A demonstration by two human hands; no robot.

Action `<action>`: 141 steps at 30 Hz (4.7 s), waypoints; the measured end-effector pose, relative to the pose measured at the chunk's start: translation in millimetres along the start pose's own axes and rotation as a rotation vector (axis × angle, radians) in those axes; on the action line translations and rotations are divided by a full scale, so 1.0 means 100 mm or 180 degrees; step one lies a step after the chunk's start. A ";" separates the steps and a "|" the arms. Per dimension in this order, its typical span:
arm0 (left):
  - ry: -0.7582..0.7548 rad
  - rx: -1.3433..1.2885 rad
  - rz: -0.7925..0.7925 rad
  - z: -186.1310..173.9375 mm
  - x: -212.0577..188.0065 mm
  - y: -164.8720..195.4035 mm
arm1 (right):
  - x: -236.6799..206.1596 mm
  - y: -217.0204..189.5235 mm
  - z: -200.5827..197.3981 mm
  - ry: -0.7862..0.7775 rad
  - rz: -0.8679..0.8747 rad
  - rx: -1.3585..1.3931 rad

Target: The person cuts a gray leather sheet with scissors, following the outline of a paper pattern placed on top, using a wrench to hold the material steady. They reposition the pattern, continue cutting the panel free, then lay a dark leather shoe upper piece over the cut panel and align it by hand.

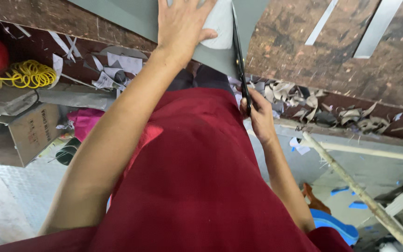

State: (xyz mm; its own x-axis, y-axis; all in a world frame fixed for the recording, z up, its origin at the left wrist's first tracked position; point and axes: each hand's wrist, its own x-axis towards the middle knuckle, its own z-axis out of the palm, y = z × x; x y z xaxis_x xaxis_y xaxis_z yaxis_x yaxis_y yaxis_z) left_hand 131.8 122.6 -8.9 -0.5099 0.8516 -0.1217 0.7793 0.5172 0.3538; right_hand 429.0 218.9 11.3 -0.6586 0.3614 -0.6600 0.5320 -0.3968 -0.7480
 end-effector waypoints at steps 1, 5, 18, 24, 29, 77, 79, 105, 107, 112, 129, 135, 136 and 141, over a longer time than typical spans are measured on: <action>0.0197 0.0091 0.0069 -0.01 0.00 0.00 | 0.00 -0.03 -0.01 -0.0004 0.0049 0.0047; 0.0353 -0.0098 0.0026 -0.04 -0.01 0.01 | 0.00 -0.13 -0.07 -0.0019 0.0125 -0.0173; 0.0258 -0.0009 -0.0119 -0.06 0.03 0.01 | 0.19 -0.13 -0.25 -0.0119 0.0054 -0.0215; 0.0119 -0.0100 -0.0216 -0.06 0.01 0.00 | 0.32 -0.26 -0.28 -0.0205 0.0094 -0.0252; 0.0282 0.0002 -0.0203 -0.05 0.01 -0.01 | 0.33 -0.41 -0.31 -0.0380 -0.0029 -0.0325; -0.0078 -0.0091 0.0013 0.27 0.52 0.82 | 0.35 -0.77 -0.97 0.0346 -0.0558 0.0259; -0.0175 0.0197 0.0592 0.35 0.59 1.15 | 0.26 -0.77 -0.96 0.0421 -0.0653 0.0308; 0.0360 -0.0718 -0.0112 -0.25 -0.24 0.12 | -0.14 -0.48 -0.77 -0.0272 -0.0178 0.0058; 0.0391 -0.0699 -0.0110 -0.23 -0.23 0.12 | -0.13 -0.50 -0.76 -0.0265 -0.0180 0.0025; 0.0376 -0.0721 -0.0103 -0.21 -0.26 0.08 | -0.12 -0.51 -0.75 -0.0156 -0.0128 0.0046; 0.1081 -0.0508 -0.1611 -0.55 0.23 -0.57 | 0.65 -0.79 -0.78 0.1756 -0.1629 -0.3755; 0.0862 -0.0672 -0.1742 -0.65 0.39 -0.58 | 0.72 -1.21 -0.57 0.1956 -0.1245 -0.4622; 0.0934 -0.0713 -0.1597 -0.65 0.34 -0.57 | 0.65 -1.26 -0.50 0.1968 -0.1279 -0.4629; 0.1280 -0.2459 -0.0834 -0.60 0.06 -0.36 | 0.67 -1.50 0.03 0.1148 -0.1130 -0.2763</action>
State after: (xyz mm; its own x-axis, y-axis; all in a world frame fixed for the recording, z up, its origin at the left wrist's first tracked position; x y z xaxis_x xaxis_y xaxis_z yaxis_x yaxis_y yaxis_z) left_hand 79.4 103.9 33.3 -0.8379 0.5458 -0.0042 0.2334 0.3652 0.9012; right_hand 303.6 300.1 79.2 -0.7304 0.6304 -0.2630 0.6348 0.4843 -0.6021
